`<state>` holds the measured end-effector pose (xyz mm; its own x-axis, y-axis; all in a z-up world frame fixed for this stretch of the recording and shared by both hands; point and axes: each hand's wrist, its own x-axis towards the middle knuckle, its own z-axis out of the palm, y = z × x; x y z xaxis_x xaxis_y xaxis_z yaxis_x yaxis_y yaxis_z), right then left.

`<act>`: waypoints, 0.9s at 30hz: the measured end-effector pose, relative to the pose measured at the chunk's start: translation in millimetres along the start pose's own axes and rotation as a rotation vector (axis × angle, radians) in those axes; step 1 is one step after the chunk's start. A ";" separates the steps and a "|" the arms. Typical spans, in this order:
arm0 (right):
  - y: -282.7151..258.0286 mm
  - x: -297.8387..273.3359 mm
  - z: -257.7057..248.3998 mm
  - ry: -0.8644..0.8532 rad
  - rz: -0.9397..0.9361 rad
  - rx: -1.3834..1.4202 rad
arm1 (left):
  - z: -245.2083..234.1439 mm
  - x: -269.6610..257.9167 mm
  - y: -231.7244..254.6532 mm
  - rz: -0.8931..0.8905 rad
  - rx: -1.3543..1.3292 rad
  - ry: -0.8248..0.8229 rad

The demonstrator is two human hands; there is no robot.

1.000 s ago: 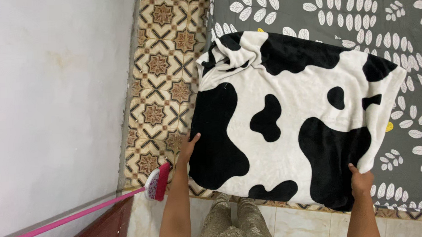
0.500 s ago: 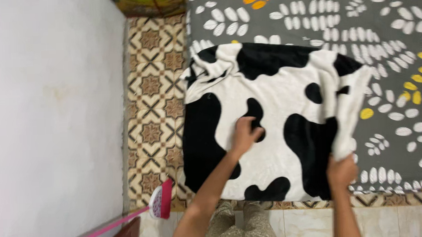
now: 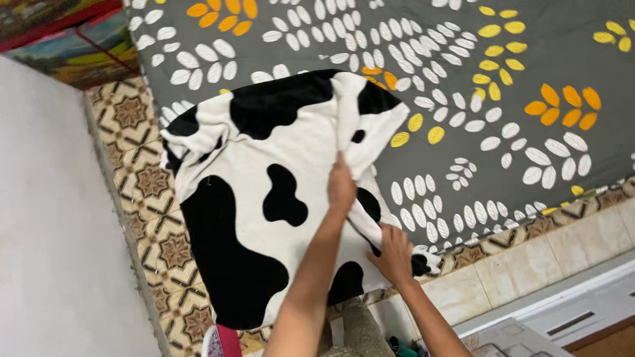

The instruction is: The person folds a yellow and blue Minion-themed blanket on a bed, then folds a black and white cow-print blanket. The person uses a rainbow-colored duster to wipe the bedsheet at the end.

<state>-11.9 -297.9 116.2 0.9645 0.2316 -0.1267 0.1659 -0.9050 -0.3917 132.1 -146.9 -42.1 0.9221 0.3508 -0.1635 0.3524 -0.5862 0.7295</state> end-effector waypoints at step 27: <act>-189.9 -95.6 75.5 -0.398 0.271 0.555 | -287.4 54.3 -41.4 0.016 -0.316 0.286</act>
<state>-151.2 -121.2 133.8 0.7919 0.2329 -0.5645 -0.2977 -0.6598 -0.6899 121.6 106.3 109.7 0.8297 0.5582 0.0077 0.2310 -0.3558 0.9056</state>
